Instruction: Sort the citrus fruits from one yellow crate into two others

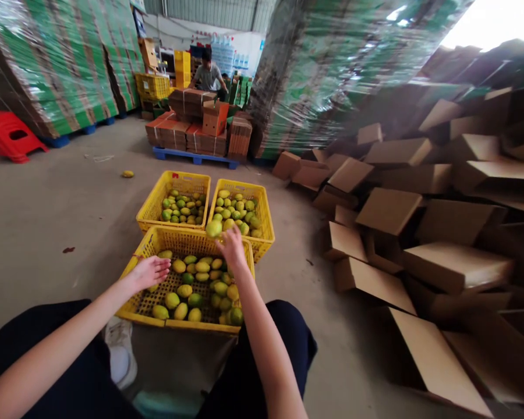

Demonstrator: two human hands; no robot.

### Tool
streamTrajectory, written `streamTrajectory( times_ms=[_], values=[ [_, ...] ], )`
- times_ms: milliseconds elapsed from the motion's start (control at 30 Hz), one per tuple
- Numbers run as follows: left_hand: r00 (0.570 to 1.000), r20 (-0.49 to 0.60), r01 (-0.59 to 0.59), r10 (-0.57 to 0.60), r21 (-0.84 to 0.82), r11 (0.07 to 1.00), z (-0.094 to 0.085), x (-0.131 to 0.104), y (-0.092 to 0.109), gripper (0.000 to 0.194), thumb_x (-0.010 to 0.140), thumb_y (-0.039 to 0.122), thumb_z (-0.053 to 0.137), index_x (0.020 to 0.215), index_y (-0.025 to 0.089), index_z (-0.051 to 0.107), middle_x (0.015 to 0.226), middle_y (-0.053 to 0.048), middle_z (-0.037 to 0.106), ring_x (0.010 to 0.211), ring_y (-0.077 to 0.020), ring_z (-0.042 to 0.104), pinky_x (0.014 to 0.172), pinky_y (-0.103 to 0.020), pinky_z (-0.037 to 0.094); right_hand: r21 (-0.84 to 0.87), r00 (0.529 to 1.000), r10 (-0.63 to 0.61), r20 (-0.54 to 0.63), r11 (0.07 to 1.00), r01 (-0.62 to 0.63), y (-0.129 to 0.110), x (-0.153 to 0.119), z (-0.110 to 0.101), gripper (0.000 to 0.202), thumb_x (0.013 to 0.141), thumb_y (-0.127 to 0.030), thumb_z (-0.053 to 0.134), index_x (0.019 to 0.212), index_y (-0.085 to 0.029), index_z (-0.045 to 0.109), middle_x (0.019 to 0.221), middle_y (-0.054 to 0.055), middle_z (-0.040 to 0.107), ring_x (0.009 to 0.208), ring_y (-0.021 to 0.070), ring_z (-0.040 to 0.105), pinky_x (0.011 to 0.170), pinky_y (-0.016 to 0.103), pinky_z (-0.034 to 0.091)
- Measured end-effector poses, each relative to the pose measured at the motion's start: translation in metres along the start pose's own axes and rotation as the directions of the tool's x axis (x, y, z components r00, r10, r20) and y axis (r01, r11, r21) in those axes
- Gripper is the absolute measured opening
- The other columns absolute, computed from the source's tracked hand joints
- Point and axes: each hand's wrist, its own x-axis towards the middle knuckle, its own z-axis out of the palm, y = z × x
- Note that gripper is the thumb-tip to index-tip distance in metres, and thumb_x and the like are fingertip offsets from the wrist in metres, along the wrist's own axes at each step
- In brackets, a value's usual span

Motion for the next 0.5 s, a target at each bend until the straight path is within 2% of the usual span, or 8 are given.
streamTrajectory(
  times_ms=[67, 100, 167, 267, 367, 433, 500],
  values=[
    [1.000, -0.021, 0.007, -0.007, 0.018, 1.000, -0.005, 0.003, -0.002, 0.020, 0.084, 0.009, 0.048, 0.085, 0.015, 0.068, 0.066, -0.005, 0.070, 0.051, -0.0146, 0.065, 0.053, -0.024, 0.052, 0.004, 0.982, -0.099, -0.160, 0.995, 0.101, -0.010, 0.009, -0.008, 0.032, 0.077, -0.027, 0.062, 0.108, -0.029, 0.059, 0.118, -0.003, 0.063, 0.109, 0.0096, 0.059, 0.072, 0.017, 0.055],
    [0.999, -0.034, 0.013, -0.012, 0.031, 0.999, -0.007, 0.005, -0.004, 0.020, 0.083, 0.009, 0.049, 0.083, 0.016, 0.067, 0.066, -0.005, 0.070, 0.051, -0.0146, 0.064, 0.052, -0.024, 0.051, -0.035, 0.972, -0.113, -0.207, 0.993, 0.109, -0.011, 0.010, -0.010, 0.034, 0.077, -0.025, 0.060, 0.110, -0.031, 0.058, 0.120, -0.004, 0.062, 0.110, 0.0087, 0.058, 0.072, 0.016, 0.054],
    [0.997, -0.069, 0.032, -0.027, 0.065, 0.997, -0.011, 0.008, -0.010, 0.018, 0.082, 0.007, 0.050, 0.079, 0.016, 0.066, 0.064, -0.004, 0.068, 0.049, -0.0150, 0.063, 0.050, -0.024, 0.050, -0.124, 0.969, -0.104, -0.224, 0.989, 0.078, -0.006, 0.003, -0.008, 0.034, 0.075, -0.022, 0.060, 0.108, -0.030, 0.059, 0.114, -0.004, 0.064, 0.103, 0.0095, 0.060, 0.069, 0.016, 0.054],
    [0.993, -0.112, 0.048, -0.035, 0.114, 0.992, -0.016, 0.009, -0.025, 0.022, 0.075, -0.002, 0.052, 0.071, 0.018, 0.060, 0.061, -0.002, 0.065, 0.048, -0.0142, 0.061, 0.054, -0.025, 0.052, -0.251, 0.996, 0.020, -0.083, 0.967, -0.041, 0.010, -0.016, 0.006, 0.021, 0.071, -0.020, 0.065, 0.092, -0.023, 0.066, 0.087, -0.001, 0.068, 0.079, 0.0132, 0.065, 0.063, 0.022, 0.055],
    [0.994, -0.104, 0.025, -0.012, 0.124, 0.992, -0.017, 0.007, -0.038, 0.028, 0.069, -0.009, 0.055, 0.072, 0.018, 0.057, 0.069, 0.000, 0.068, 0.056, -0.0139, 0.064, 0.066, -0.029, 0.057, -0.350, 0.976, 0.191, 0.106, 0.926, -0.143, 0.019, -0.037, 0.025, 0.012, 0.065, -0.015, 0.073, 0.076, -0.017, 0.070, 0.069, 0.000, 0.067, 0.062, 0.0145, 0.063, 0.059, 0.026, 0.053],
    [0.997, -0.062, -0.031, 0.042, 0.162, 0.986, -0.014, 0.008, -0.043, 0.027, 0.071, -0.008, 0.059, 0.075, 0.018, 0.057, 0.074, -0.001, 0.070, 0.061, -0.0136, 0.066, 0.068, -0.028, 0.057, -0.451, 0.945, 0.218, 0.245, 0.888, -0.088, 0.016, -0.049, 0.034, 0.015, 0.061, -0.010, 0.077, 0.072, -0.018, 0.071, 0.068, -0.001, 0.068, 0.065, 0.0143, 0.062, 0.069, 0.029, 0.054],
    [0.995, -0.022, -0.093, 0.101, 0.231, 0.968, -0.011, 0.017, -0.045, 0.025, 0.075, -0.007, 0.058, 0.074, 0.019, 0.058, 0.069, 0.001, 0.067, 0.057, -0.0110, 0.063, 0.063, -0.021, 0.054, -0.576, 0.897, 0.102, 0.429, 0.796, 0.185, 0.005, -0.056, 0.039, 0.016, 0.065, -0.014, 0.076, 0.078, -0.021, 0.073, 0.077, -0.001, 0.070, 0.073, 0.0151, 0.061, 0.083, 0.033, 0.052]
  ],
)
